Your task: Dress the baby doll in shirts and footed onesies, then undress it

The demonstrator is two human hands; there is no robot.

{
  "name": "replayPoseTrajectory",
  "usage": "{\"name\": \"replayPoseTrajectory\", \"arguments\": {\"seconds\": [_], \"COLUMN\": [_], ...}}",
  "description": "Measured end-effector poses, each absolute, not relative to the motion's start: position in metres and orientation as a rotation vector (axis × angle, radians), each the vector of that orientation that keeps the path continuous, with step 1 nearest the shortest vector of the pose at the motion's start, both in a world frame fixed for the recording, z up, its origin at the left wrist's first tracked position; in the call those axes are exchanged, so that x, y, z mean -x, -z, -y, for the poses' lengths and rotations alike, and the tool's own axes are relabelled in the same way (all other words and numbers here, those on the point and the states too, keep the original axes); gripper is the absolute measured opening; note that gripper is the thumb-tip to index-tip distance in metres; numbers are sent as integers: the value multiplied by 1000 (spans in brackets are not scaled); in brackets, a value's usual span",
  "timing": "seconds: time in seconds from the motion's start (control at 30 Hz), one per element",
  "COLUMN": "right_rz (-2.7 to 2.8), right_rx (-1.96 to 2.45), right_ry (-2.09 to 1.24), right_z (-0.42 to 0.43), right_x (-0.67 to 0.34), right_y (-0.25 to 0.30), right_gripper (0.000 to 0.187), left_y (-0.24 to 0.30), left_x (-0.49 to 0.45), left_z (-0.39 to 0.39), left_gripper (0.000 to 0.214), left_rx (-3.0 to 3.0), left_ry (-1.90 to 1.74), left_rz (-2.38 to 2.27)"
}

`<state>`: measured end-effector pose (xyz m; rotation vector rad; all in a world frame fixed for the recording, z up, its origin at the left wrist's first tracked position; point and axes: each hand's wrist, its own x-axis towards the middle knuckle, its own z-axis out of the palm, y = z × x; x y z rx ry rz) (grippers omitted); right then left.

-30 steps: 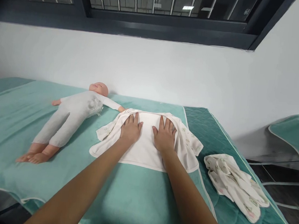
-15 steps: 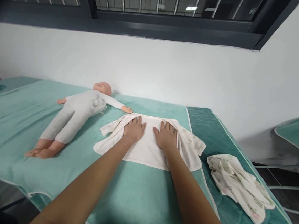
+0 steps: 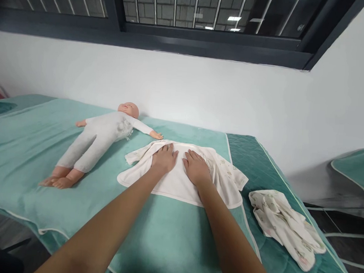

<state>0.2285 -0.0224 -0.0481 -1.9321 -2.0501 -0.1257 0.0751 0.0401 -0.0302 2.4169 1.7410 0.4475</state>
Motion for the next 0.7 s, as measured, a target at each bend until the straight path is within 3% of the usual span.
{"name": "replayPoseTrajectory", "arguments": {"seconds": [0.33,0.7], "right_rz": [2065,2054], "right_rx": [1978,2030], "right_ry": [130,127], "right_z": [26,26], "right_x": [-227,-223], "right_y": [46,44], "right_gripper": [51,50], "left_y": [30,2], "left_x": [-73,-37], "left_z": [-36,-16], "left_gripper": [57,35], "left_rx": [-2382,-2249], "left_ry": [-598,-921], "left_rz": [-1708,-1477]}}
